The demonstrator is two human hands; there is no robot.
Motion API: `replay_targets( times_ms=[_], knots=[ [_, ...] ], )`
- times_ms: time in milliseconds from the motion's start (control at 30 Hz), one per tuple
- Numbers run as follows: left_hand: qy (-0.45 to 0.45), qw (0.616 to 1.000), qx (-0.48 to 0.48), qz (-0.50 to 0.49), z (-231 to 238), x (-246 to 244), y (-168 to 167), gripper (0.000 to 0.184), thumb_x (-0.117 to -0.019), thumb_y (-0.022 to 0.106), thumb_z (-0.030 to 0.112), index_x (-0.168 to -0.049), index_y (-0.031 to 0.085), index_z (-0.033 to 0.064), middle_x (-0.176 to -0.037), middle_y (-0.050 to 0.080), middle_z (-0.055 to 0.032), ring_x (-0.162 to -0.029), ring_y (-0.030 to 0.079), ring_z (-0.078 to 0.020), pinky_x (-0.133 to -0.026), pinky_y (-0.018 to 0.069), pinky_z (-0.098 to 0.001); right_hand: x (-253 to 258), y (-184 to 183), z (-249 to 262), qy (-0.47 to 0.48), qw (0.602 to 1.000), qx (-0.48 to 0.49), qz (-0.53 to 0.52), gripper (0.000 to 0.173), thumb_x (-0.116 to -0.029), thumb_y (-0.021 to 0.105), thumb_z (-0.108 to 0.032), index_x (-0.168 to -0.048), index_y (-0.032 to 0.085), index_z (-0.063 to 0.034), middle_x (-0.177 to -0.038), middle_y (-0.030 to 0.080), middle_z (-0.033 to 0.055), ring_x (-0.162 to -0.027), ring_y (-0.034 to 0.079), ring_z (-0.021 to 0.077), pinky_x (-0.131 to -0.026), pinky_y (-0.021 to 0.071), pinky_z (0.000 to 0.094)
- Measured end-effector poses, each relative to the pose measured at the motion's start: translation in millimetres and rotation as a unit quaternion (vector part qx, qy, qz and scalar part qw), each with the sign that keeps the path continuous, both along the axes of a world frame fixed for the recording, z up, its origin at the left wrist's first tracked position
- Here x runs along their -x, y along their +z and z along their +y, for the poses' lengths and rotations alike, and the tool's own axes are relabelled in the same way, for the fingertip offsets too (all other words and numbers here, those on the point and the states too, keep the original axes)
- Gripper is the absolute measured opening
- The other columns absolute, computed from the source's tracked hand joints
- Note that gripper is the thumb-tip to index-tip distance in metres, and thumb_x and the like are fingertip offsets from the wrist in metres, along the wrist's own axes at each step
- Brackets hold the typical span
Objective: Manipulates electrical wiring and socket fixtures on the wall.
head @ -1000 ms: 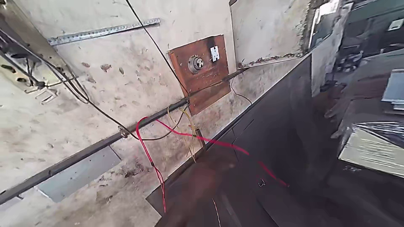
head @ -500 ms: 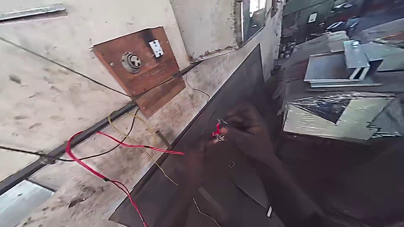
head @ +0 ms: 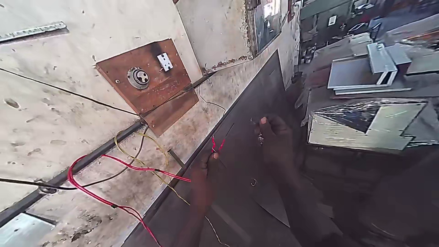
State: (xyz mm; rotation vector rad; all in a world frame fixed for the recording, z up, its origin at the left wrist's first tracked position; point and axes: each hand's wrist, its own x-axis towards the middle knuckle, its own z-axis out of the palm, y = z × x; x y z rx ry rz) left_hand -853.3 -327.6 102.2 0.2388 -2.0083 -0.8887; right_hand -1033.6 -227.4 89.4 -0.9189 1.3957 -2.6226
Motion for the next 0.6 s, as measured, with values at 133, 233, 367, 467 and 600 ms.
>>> replay_targets(
  times_ms=[133,233,367,467,600],
  knots=[
    [-0.030,0.999,0.010,-0.016,-4.0,-0.9,-3.4,0.022,-0.1067,0.051,0.013,-0.108,0.069,0.0001,-0.070,0.062,0.0020,-0.052,0.053,-0.0056,-0.046,0.0465,-0.0209,-16.9,-5.1,1.5,0.182,0.968,-0.076,0.156,0.020,-0.1000,0.065,-0.022,-0.114,0.072,-0.0102,-0.081,0.068,-0.0033,-0.061,0.059,0.0049,-0.054,0.0531,0.0216],
    [-0.036,0.998,0.033,-0.046,-2.9,-1.8,-7.4,0.023,-0.1065,0.051,0.014,-0.107,0.070,0.0016,-0.069,0.062,0.0030,-0.052,0.054,-0.0051,-0.046,0.0470,-0.0211,-2.4,-5.2,6.8,0.226,0.960,-0.024,0.164,0.014,-0.1010,0.063,-0.018,-0.099,0.073,-0.0088,-0.074,0.066,-0.0034,-0.057,0.058,0.0035,-0.052,0.0518,0.0203],
    [-0.019,0.998,-0.001,-0.053,-3.5,-11.5,-8.1,0.024,-0.1070,0.050,0.014,-0.112,0.067,-0.0008,-0.075,0.067,-0.0009,-0.057,0.062,-0.0106,-0.049,0.0540,-0.0255,93.4,-15.5,31.6,-0.137,0.955,-0.219,0.147,0.016,-0.1032,0.059,-0.015,-0.116,0.067,-0.0094,-0.093,0.070,0.0038,-0.073,0.066,0.0134,-0.063,0.0585,0.0336],
    [-0.033,0.999,-0.013,-0.041,-7.6,-10.4,-7.5,0.020,-0.1043,0.054,0.009,-0.119,0.063,-0.0016,-0.089,0.074,-0.0054,-0.072,0.073,-0.0161,-0.064,0.0641,-0.0313,92.0,-26.7,32.1,-0.198,0.878,-0.412,0.143,0.039,-0.0944,0.071,-0.011,-0.131,0.063,-0.0010,-0.123,0.065,0.0203,-0.109,0.064,0.0301,-0.091,0.0547,0.0536],
    [-0.002,0.999,0.000,-0.043,-8.6,6.5,-7.1,0.014,-0.0989,0.062,0.010,-0.109,0.069,0.0022,-0.096,0.071,-0.0041,-0.070,0.065,-0.0097,-0.059,0.0569,-0.0249,-25.7,-28.5,5.3,0.223,0.943,-0.167,0.181,0.030,-0.1075,0.050,-0.019,-0.119,0.066,0.0039,-0.105,0.070,0.0002,-0.093,0.063,-0.0015,-0.087,0.0532,0.0183]
  ],
)
